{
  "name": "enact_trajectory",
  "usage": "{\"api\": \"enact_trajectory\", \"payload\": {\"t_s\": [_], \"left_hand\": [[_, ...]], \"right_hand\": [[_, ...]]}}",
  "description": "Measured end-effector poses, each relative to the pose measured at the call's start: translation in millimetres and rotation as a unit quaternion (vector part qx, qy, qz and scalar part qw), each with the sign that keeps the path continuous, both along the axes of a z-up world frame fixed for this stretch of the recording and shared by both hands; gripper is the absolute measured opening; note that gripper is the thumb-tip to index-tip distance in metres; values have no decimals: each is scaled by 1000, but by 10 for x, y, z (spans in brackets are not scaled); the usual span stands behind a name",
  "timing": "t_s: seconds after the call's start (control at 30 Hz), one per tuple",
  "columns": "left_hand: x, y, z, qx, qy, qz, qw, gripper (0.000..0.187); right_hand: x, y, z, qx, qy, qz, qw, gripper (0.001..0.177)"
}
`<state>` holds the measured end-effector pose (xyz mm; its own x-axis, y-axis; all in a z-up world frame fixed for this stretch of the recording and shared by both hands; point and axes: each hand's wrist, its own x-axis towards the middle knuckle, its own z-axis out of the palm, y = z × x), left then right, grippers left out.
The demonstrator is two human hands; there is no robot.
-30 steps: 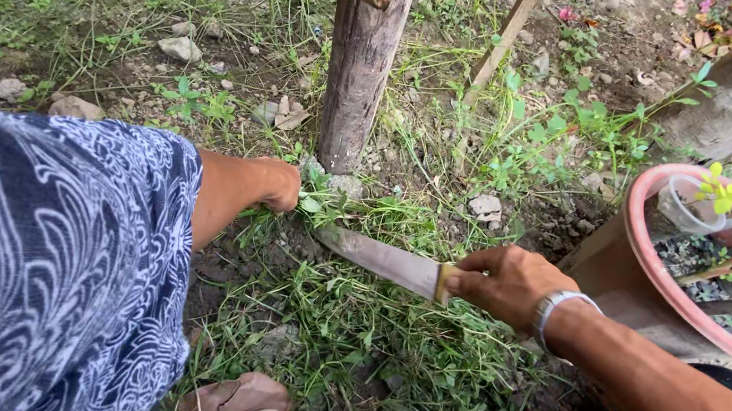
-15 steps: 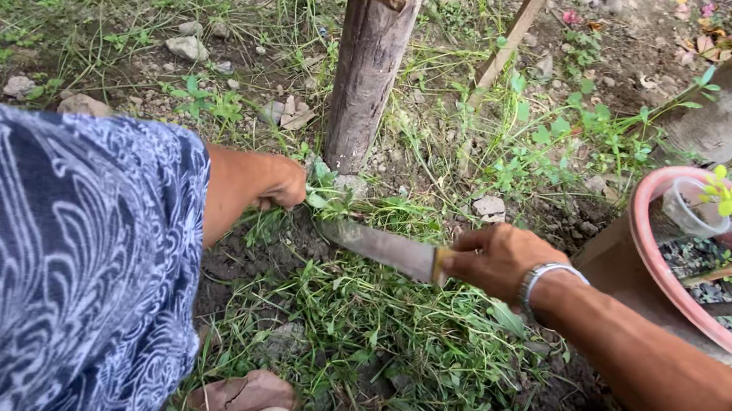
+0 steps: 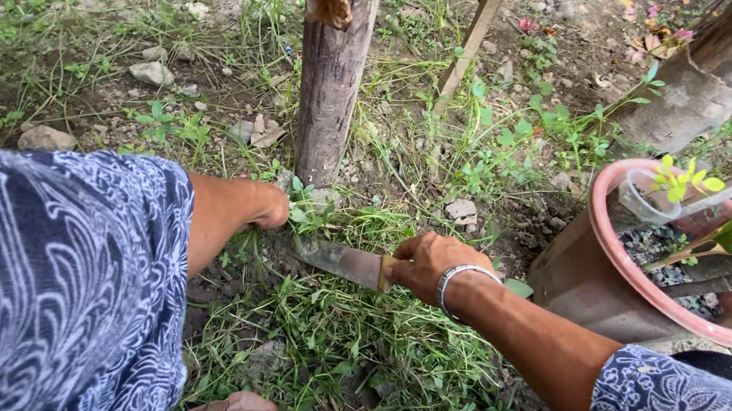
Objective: The person clears weeds and loose debris from potted plants and the surrounding ground using a gardening knife and their hands.
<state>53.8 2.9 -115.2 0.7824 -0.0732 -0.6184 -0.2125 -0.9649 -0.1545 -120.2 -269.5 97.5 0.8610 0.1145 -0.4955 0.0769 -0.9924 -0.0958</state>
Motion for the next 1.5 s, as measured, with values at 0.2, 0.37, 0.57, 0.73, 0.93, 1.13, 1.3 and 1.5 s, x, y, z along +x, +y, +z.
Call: {"api": "enact_trajectory", "payload": {"t_s": [0.2, 0.37, 0.57, 0.73, 0.93, 1.13, 1.3, 1.5], "left_hand": [[143, 114, -50, 27, -11, -59, 998, 34], [101, 114, 35, 25, -34, -40, 998, 35], [188, 106, 157, -32, -18, 59, 998, 33], [284, 249, 321, -167, -31, 230, 958, 33], [359, 249, 446, -257, -49, 310, 914, 35], [12, 26, 744, -223, -21, 249, 942, 38], [-450, -145, 1217, -233, 0, 265, 936, 32], [-637, -734, 1280, -214, 100, 132, 963, 25]], "right_hand": [[-67, 64, 94, 0, -9, 25, 1000, 36], [-159, 145, 231, -64, -66, 104, 990, 33], [-126, 75, 361, -69, -92, 122, 986, 38], [-13, -351, 510, -13, -36, 47, 998, 41], [75, -63, 87, 25, -22, 17, 999, 40], [-103, -110, 221, -49, -20, 65, 996, 39], [-111, -481, 446, -83, -44, 19, 995, 43], [-103, -343, 103, -36, -66, 39, 996, 47]]}}
